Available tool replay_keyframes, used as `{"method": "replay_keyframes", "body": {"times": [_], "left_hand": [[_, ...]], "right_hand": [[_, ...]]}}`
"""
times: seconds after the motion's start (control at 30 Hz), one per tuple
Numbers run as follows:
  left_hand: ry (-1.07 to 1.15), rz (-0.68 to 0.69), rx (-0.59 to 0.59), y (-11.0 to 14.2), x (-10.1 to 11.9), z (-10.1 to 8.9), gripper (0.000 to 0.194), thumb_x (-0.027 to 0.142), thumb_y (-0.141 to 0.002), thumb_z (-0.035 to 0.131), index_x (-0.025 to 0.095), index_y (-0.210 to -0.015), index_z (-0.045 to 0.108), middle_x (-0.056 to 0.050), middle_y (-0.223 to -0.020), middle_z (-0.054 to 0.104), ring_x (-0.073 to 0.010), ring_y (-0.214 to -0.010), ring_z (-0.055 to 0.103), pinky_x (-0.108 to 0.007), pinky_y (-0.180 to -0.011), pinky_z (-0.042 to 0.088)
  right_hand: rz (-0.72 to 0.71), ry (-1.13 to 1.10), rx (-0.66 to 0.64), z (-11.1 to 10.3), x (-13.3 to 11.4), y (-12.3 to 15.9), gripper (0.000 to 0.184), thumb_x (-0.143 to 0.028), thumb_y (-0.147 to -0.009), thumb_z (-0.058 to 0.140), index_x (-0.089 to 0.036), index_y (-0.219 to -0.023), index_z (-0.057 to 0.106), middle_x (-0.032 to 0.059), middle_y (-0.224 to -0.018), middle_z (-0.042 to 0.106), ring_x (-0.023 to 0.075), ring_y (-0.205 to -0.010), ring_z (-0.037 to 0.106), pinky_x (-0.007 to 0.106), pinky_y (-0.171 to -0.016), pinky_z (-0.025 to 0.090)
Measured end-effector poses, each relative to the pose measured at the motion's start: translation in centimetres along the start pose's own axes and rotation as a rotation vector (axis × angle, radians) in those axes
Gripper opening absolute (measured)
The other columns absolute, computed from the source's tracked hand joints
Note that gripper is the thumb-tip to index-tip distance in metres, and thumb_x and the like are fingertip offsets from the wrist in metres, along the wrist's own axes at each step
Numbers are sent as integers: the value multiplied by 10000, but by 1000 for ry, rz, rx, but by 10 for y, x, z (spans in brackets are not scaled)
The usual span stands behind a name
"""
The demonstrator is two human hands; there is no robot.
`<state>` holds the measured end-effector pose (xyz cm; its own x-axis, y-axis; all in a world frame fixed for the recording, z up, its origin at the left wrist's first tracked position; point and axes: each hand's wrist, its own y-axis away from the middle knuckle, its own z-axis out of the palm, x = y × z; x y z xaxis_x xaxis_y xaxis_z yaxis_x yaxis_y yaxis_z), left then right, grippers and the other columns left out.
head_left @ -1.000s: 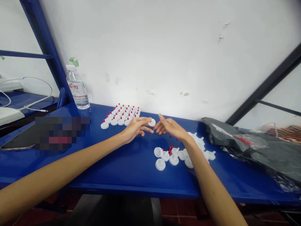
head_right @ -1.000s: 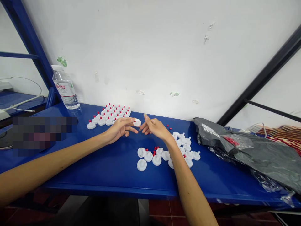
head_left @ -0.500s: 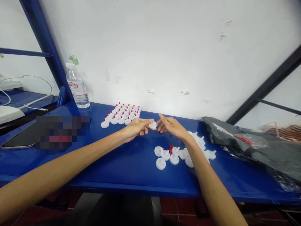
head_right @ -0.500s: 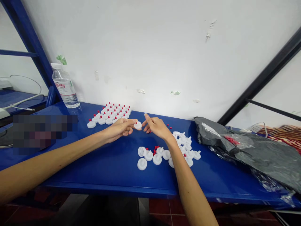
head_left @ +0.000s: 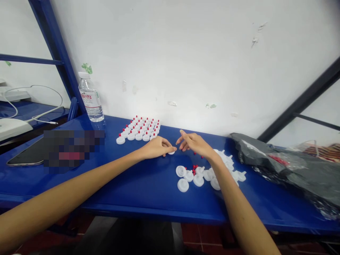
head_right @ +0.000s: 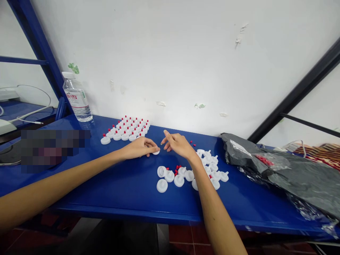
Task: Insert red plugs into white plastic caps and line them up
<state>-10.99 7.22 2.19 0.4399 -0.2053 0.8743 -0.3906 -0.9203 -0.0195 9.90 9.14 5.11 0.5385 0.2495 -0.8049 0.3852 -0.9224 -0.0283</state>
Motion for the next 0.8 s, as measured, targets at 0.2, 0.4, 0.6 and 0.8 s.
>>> {"method": "replay_keyframes", "body": {"times": [0.2,0.4,0.6,0.8], "left_hand": [[-390,215,193,5,-1,0,345,467,-843,598,190,-726,768,-87,-765,731,-211,-690,632,-287,-614,410],[-494,335,213,6,7,-8,189,253,-811,577,197,-838,756,-62,-827,723,-191,-733,614,-285,-680,412],[-652,320,106,12,18,-24,179,252,-791,586,212,-770,760,-59,-762,722,-198,-693,612,-291,-651,384],[-746,110,-62,20,29,-67,113,215,-696,632,216,-706,744,-51,-713,714,-179,-619,581,-272,-588,346]], "right_hand": [[-14,-32,-2,0,0,0,695,-739,-924,378,-147,-853,736,81,-718,729,163,-615,684,277,-656,521],[-10,-29,0,1,0,-1,694,-741,-919,388,-145,-849,737,78,-708,723,165,-616,682,283,-675,528],[-12,-25,9,1,1,-1,701,-752,-912,388,-153,-838,744,85,-712,729,170,-619,685,292,-678,533],[2,-27,-18,3,2,-2,668,-736,-913,417,-158,-839,743,84,-732,736,171,-642,693,285,-673,531]]}}
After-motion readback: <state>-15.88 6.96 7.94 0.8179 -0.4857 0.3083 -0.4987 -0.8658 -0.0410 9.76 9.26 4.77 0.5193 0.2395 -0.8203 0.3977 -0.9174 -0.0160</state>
